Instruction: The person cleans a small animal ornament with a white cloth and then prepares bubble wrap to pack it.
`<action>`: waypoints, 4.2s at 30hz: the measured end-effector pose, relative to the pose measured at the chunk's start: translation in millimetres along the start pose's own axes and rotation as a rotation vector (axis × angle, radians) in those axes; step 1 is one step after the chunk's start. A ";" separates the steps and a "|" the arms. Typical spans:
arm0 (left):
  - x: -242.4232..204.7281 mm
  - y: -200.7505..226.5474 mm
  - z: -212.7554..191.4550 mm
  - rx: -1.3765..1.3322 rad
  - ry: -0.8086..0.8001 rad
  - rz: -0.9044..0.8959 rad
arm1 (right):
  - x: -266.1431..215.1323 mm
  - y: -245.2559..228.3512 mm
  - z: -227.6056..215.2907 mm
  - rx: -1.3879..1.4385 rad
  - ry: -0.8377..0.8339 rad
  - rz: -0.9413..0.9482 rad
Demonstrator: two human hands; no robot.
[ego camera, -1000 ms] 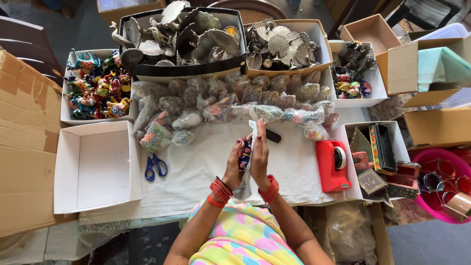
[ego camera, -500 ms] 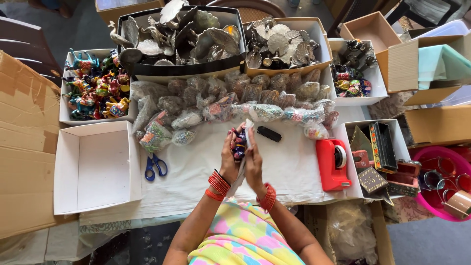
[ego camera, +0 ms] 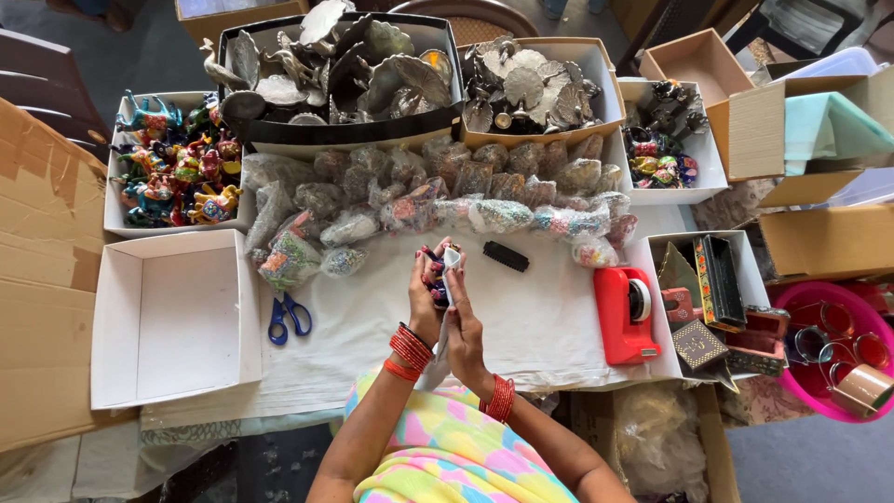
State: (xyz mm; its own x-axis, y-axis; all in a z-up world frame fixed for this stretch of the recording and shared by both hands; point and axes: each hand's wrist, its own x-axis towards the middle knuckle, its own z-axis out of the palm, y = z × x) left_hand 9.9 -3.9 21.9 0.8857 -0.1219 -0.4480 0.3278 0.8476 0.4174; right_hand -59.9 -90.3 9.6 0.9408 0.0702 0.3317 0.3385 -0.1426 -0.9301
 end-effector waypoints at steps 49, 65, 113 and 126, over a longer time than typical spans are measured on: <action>54.3 -2.4 -68.1 -0.067 -0.215 -0.121 | 11.3 36.9 -21.8 -0.526 -0.044 -0.347; 114.9 -77.2 -230.2 0.750 0.141 0.226 | -20.2 264.3 -203.2 -0.593 0.445 0.319; -52.1 -47.1 -297.0 2.467 -0.881 0.454 | -175.9 146.1 -197.6 -0.891 -0.135 0.289; -10.9 -147.3 -283.0 2.232 -1.347 0.835 | -300.6 173.1 -255.6 -0.816 -0.575 0.194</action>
State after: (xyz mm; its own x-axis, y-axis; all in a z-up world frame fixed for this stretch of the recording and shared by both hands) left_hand -141.1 18.7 -258.4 0.3231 -0.9411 0.0994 -0.9267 -0.2933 0.2349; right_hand -279.5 -388.4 -210.8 0.9023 0.4076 -0.1404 0.2921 -0.8175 -0.4964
